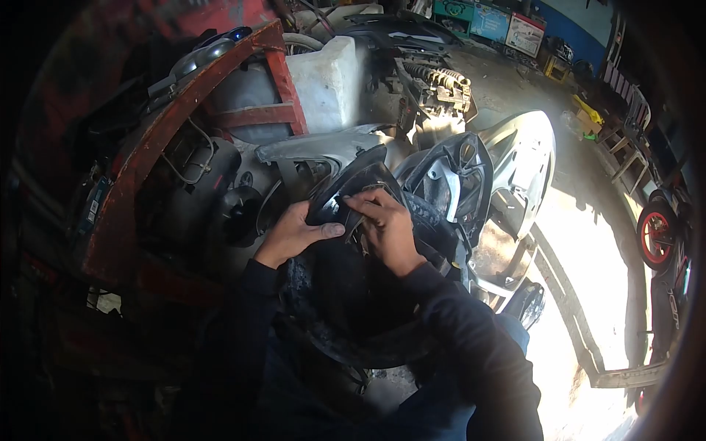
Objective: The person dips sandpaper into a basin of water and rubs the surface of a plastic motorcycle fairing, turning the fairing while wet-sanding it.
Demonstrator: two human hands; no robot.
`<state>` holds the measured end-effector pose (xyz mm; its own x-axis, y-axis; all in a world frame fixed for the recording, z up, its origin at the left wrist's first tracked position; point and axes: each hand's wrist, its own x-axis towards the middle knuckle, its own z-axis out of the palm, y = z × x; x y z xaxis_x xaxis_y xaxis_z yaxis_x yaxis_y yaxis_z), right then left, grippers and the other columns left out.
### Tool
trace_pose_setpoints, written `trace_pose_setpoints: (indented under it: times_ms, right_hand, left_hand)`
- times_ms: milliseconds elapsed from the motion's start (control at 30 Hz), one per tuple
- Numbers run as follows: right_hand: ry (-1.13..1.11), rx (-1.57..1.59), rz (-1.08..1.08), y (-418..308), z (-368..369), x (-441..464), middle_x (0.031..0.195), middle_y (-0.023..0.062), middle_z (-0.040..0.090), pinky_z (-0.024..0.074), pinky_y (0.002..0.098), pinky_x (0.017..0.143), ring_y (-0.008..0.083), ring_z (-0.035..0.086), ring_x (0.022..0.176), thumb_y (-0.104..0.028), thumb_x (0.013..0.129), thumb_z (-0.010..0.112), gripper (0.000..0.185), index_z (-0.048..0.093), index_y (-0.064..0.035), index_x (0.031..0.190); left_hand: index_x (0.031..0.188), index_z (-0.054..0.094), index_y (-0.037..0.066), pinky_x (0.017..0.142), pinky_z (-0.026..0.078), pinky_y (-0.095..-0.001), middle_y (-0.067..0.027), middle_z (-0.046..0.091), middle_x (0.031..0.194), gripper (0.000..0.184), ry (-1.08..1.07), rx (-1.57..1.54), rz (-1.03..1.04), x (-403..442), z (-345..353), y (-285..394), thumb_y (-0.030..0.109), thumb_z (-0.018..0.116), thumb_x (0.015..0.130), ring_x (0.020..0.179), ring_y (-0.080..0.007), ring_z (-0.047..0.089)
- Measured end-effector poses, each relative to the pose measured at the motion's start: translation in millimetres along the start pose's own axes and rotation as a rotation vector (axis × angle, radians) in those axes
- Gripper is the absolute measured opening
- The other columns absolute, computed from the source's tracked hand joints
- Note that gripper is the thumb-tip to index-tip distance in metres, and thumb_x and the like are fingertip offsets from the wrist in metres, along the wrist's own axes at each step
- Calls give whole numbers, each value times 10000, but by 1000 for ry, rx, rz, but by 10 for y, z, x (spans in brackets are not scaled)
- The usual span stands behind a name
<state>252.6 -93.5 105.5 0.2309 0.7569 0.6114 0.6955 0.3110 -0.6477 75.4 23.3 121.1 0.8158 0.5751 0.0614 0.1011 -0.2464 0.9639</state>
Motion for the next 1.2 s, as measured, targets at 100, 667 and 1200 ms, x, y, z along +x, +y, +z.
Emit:
trace_pose_setpoints:
  times_ms: [100,667,1200]
  right_hand:
    - [34,-81,-111,-42,-9,0,1051,115,677,539,352,829,312,675,954,117,753,595,489,717,-115,1165]
    - [-435,983,753,314,-350,-32,1042,67,671,499,233,750,87,615,852,163,741,536,571,613,-16,1278]
    - [-278,1395,801,31,-231,60,1152,94,623,529,307,887,173,653,986,147,822,565,488,521,-17,1279]
  left_hand:
    - [1074,661,-21,803,500,-263,-13,675,945,413,52,101,-18,-1,9,-21,266,810,817,875,-77,601]
    - [1002,649,-85,758,492,-310,-144,696,855,276,296,371,22,27,15,-286,142,664,845,801,-125,630]
    - [1130,625,-45,868,489,-328,-135,685,1033,437,349,193,140,24,164,-317,229,769,822,945,-197,636]
